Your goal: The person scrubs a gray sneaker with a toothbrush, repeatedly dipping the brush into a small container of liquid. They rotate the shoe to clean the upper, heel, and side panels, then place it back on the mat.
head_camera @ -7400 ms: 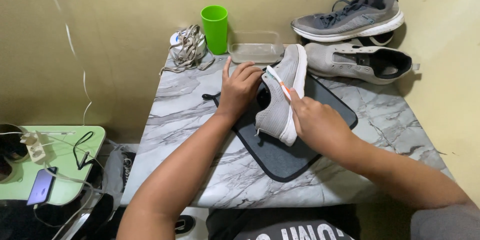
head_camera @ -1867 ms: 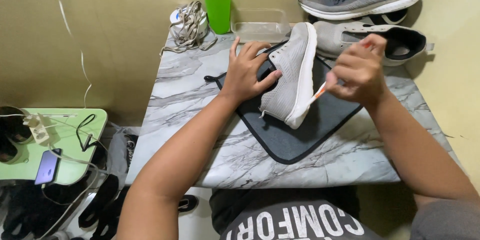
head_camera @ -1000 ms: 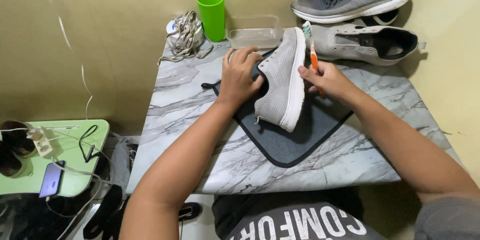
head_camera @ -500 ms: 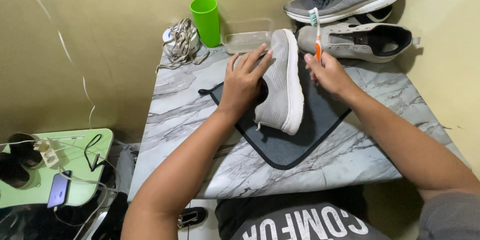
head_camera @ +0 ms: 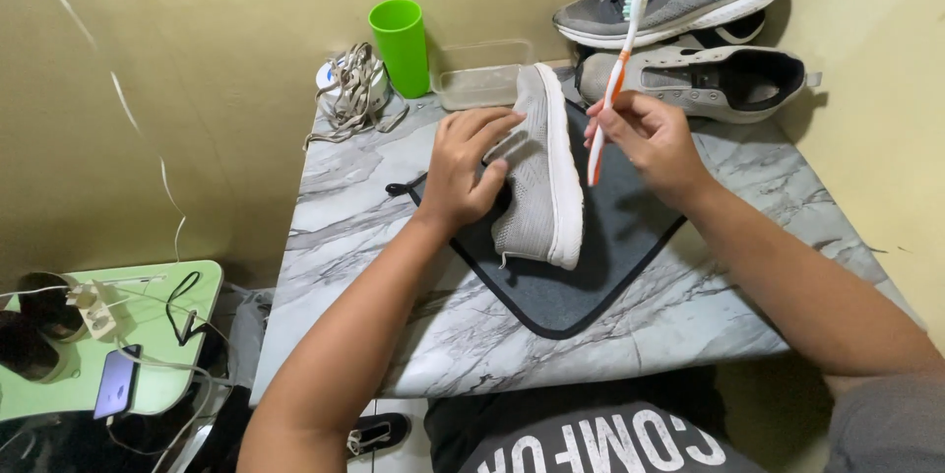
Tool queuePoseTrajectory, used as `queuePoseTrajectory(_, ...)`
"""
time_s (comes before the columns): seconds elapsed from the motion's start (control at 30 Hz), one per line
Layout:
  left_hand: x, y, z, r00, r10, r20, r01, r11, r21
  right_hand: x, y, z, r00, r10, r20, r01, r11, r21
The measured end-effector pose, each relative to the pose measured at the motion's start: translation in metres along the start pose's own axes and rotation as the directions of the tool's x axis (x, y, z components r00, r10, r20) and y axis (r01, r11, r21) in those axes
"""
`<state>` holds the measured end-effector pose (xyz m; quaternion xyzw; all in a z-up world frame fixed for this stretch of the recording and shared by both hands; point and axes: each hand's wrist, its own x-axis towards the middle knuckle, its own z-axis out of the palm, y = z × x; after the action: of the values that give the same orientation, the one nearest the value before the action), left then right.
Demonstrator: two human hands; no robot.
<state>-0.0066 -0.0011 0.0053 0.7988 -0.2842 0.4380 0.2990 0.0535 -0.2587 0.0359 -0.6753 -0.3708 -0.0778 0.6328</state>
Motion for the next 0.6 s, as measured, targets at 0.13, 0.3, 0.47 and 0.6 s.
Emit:
queuePoseTrajectory(0.13, 0.008, 0.046, 0.012, 0.996, -0.046, -0.076, 0.044, 0.999, -0.028, -0.01, -0.009, 0.004, 0.988, -0.151, 0.019, 0.152, 0.987, -0.046)
queuePoseTrajectory(0.3, 0.013, 0.071, 0.023, 0.991, 0.015, -0.13, -0.027, 0.995, -0.091, -0.019, -0.041, 0.015, 0.962, -0.268, 0.043, 0.268, 0.963, -0.006)
queuePoseTrajectory(0.47, 0.011, 0.086, 0.033, 0.979, -0.086, -0.187, 0.055, 0.985, -0.165, -0.019, -0.03, 0.016, 0.957, -0.283, 0.07, 0.286, 0.958, -0.036)
queuePoseTrajectory(0.6, 0.014, 0.062, 0.026, 0.958, -0.236, -0.162, 0.198, 0.955, -0.223, -0.006, -0.018, 0.013, 0.966, -0.256, -0.027, 0.248, 0.956, -0.158)
